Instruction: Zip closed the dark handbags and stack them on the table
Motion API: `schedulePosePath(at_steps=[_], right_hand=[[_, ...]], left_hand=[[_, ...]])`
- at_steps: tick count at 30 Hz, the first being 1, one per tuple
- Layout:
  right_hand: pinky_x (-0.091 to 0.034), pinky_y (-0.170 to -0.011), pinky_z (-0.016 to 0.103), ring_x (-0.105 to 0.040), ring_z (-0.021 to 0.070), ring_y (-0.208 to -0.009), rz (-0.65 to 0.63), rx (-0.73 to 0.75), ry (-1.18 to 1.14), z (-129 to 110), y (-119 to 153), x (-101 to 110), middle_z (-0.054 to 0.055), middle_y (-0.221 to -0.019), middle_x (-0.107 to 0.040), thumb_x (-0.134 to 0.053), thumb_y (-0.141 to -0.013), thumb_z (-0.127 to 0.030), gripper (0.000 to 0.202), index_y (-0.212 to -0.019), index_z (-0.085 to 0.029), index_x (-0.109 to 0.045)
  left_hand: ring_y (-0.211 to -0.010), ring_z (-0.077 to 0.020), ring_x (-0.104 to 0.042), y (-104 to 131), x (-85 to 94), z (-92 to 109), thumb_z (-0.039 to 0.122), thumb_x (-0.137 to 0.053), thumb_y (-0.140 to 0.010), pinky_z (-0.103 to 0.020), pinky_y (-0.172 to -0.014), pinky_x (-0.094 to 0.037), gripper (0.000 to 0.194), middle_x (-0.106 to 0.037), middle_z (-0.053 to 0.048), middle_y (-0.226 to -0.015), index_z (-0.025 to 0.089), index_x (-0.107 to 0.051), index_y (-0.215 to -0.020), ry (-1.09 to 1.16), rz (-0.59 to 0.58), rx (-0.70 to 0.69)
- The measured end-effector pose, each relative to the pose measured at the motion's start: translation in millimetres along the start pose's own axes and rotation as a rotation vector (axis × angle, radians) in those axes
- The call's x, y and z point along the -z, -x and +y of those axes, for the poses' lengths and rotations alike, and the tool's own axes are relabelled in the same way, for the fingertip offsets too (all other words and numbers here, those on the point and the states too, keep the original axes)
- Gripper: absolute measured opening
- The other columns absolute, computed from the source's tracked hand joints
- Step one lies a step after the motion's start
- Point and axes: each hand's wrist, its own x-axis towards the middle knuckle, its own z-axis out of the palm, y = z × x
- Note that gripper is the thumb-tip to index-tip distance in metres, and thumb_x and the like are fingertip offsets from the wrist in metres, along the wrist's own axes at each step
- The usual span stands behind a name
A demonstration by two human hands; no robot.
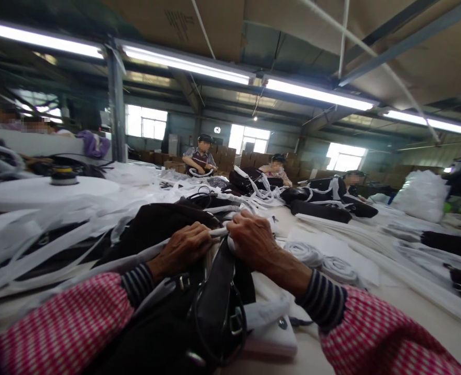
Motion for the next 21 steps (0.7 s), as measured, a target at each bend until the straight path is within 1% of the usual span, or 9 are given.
schedulePosePath(at_steps=[2, 4, 6, 7, 10, 12, 14, 18, 21], right_hand=[[-0.025, -0.063, 0.032, -0.061, 0.0207, -0.080, -0.139, -0.090, -0.106, 2.9, 6.6, 2.7, 0.006, -0.085, -0.073, -0.064, -0.092, -0.023, 0.011, -0.088, -0.020, -0.074], [-0.024, -0.062, 0.031, -0.060, 0.0183, -0.073, -0.202, -0.139, -0.178, 2.9, 9.3, 2.9, 0.004, -0.079, -0.072, -0.066, -0.091, -0.027, 0.011, -0.087, -0.021, -0.074], [-0.024, -0.062, 0.031, -0.059, 0.0174, -0.071, -0.188, -0.139, -0.184, -1.5, 8.8, 0.9, 0.005, -0.077, -0.071, -0.063, -0.093, -0.026, 0.016, -0.084, -0.020, -0.074], [-0.024, -0.062, 0.031, -0.059, 0.0174, -0.071, -0.174, -0.114, -0.175, -5.3, 8.1, -0.9, 0.006, -0.077, -0.071, -0.061, -0.094, -0.026, 0.019, -0.082, -0.019, -0.073], [-0.023, -0.061, 0.032, -0.058, 0.0169, -0.069, -0.140, 0.029, -0.174, -19.1, 7.0, -7.3, 0.007, -0.081, -0.072, -0.055, -0.095, -0.020, 0.020, -0.082, -0.018, -0.071], [-0.022, -0.060, 0.033, -0.056, 0.0166, -0.066, -0.131, 0.098, -0.191, -26.3, 7.8, -10.1, 0.007, -0.082, -0.072, -0.053, -0.093, -0.014, 0.019, -0.088, -0.018, -0.071], [-0.022, -0.060, 0.033, -0.056, 0.0175, -0.066, -0.129, 0.098, -0.209, -29.4, 8.9, -10.2, 0.007, -0.082, -0.073, -0.052, -0.091, -0.012, 0.021, -0.097, -0.018, -0.071], [-0.029, -0.063, 0.030, -0.061, 0.0196, -0.073, -0.118, 0.078, -0.302, -27.9, 12.0, -1.0, 0.006, -0.084, -0.073, -0.054, -0.089, -0.014, 0.031, -0.115, -0.019, -0.069], [-0.035, -0.068, 0.028, -0.064, 0.0181, -0.075, -0.103, 0.142, -0.458, -28.9, 17.8, 13.1, 0.003, -0.086, -0.073, -0.057, -0.087, -0.010, 0.039, -0.121, -0.024, -0.070]], left_hand=[[-0.089, -0.0207, -0.060, -0.1, -0.9, -0.6, 0.020, -0.057, -0.098, -0.033, -0.074, -0.045, 0.008, -0.068, -0.004, -0.095, 0.019, -0.062, -0.092, 0.015, 0.002, 0.012], [-0.088, -0.0202, -0.060, -0.4, -1.6, -1.4, 0.020, -0.057, -0.098, -0.032, -0.074, -0.046, 0.008, -0.068, -0.004, -0.095, 0.019, -0.061, -0.091, 0.032, 0.002, 0.025], [-0.089, -0.0198, -0.060, -0.5, -1.8, -2.3, 0.019, -0.058, -0.097, -0.032, -0.076, -0.047, 0.008, -0.068, -0.004, -0.094, 0.020, -0.061, -0.090, 0.048, 0.004, 0.040], [-0.090, -0.0196, -0.061, -0.4, -1.7, -2.6, 0.019, -0.058, -0.097, -0.032, -0.078, -0.047, 0.008, -0.068, -0.003, -0.094, 0.020, -0.061, -0.090, 0.056, 0.005, 0.046], [-0.091, -0.0193, -0.060, 0.0, -0.7, -2.9, 0.019, -0.058, -0.096, -0.031, -0.079, -0.048, 0.008, -0.068, -0.003, -0.093, 0.020, -0.061, -0.089, 0.070, 0.002, 0.059], [-0.090, -0.0195, -0.060, 0.2, 0.1, -2.4, 0.019, -0.058, -0.097, -0.031, -0.079, -0.048, 0.008, -0.068, -0.003, -0.093, 0.020, -0.061, -0.089, 0.073, -0.003, 0.066], [-0.090, -0.0200, -0.060, 0.0, 1.0, -1.5, 0.019, -0.058, -0.097, -0.032, -0.080, -0.048, 0.009, -0.068, -0.003, -0.094, 0.020, -0.061, -0.089, 0.075, -0.011, 0.073], [-0.093, -0.0210, -0.060, -0.8, 3.9, 0.0, 0.017, -0.059, -0.095, -0.032, -0.081, -0.048, 0.005, -0.068, -0.004, -0.095, 0.019, -0.061, -0.091, 0.088, -0.035, 0.087], [-0.094, -0.0220, -0.060, -1.3, 7.3, 1.0, 0.021, -0.060, -0.096, -0.033, -0.080, -0.047, 0.005, -0.068, -0.005, -0.097, 0.019, -0.062, -0.092, 0.112, -0.052, 0.094]])
